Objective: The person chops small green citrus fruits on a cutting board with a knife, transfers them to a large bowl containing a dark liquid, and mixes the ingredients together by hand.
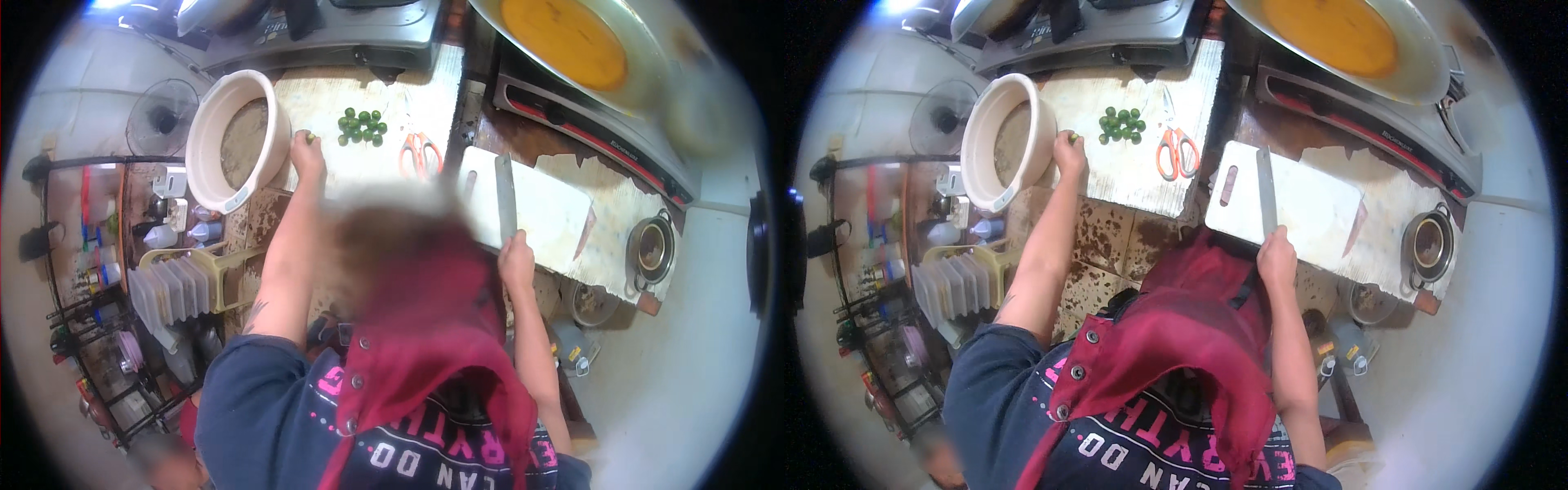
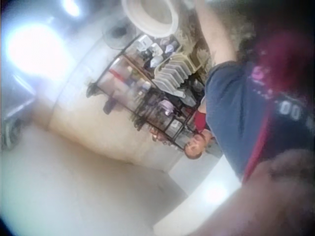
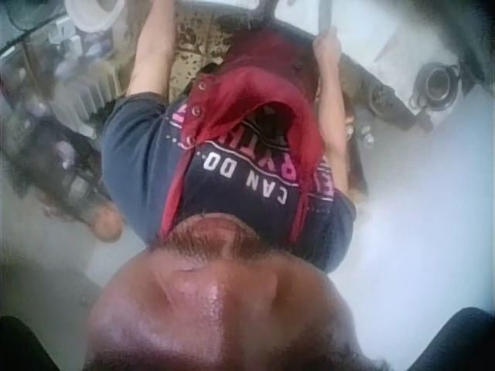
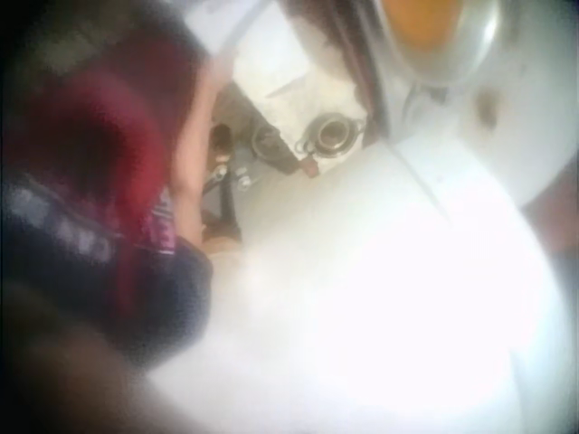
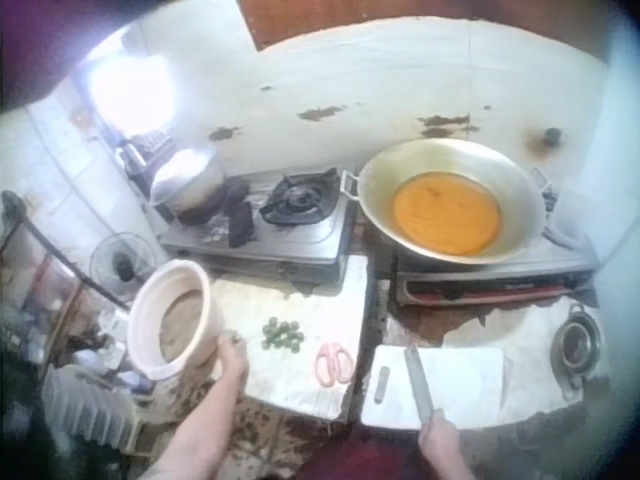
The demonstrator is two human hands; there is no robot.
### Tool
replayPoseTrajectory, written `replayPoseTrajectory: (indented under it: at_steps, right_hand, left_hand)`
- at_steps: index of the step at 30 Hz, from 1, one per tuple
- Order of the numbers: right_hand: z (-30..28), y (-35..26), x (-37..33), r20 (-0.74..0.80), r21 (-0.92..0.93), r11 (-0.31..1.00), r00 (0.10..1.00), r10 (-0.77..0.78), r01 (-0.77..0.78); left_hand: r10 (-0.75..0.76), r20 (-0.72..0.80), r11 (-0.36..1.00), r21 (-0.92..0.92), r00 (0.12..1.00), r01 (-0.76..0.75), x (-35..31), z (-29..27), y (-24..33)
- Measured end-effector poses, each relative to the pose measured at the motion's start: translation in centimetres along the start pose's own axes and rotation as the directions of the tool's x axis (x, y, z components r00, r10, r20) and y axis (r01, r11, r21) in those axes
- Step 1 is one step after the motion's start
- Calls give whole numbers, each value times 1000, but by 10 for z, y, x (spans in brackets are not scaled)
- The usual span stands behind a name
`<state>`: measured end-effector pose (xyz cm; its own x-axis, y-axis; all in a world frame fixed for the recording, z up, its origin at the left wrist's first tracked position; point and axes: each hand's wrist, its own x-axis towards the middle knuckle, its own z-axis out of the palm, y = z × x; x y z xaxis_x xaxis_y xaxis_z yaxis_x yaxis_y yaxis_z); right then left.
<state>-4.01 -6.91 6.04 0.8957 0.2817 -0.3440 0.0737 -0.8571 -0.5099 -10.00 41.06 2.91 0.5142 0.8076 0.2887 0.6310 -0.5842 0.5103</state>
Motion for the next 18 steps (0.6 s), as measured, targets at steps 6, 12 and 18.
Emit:
replayPoseTrajectory:
  at_steps: [6,12,18]
  right_hand:
    - [5,12,4,-16,-16,999,999,31,-31]
    - [1,20,4,-6,41,999,1000,7,-7]
    - [-45,-6,-23,97,30,998,994,51,-54]
  left_hand:
    - [-81,251,873,-450,965,190,-30,-4,61]
    - [747,385,661,-515,542,-546,-178,45,162]
    - [426,718,894,-428,550,-133,-230,106,172]
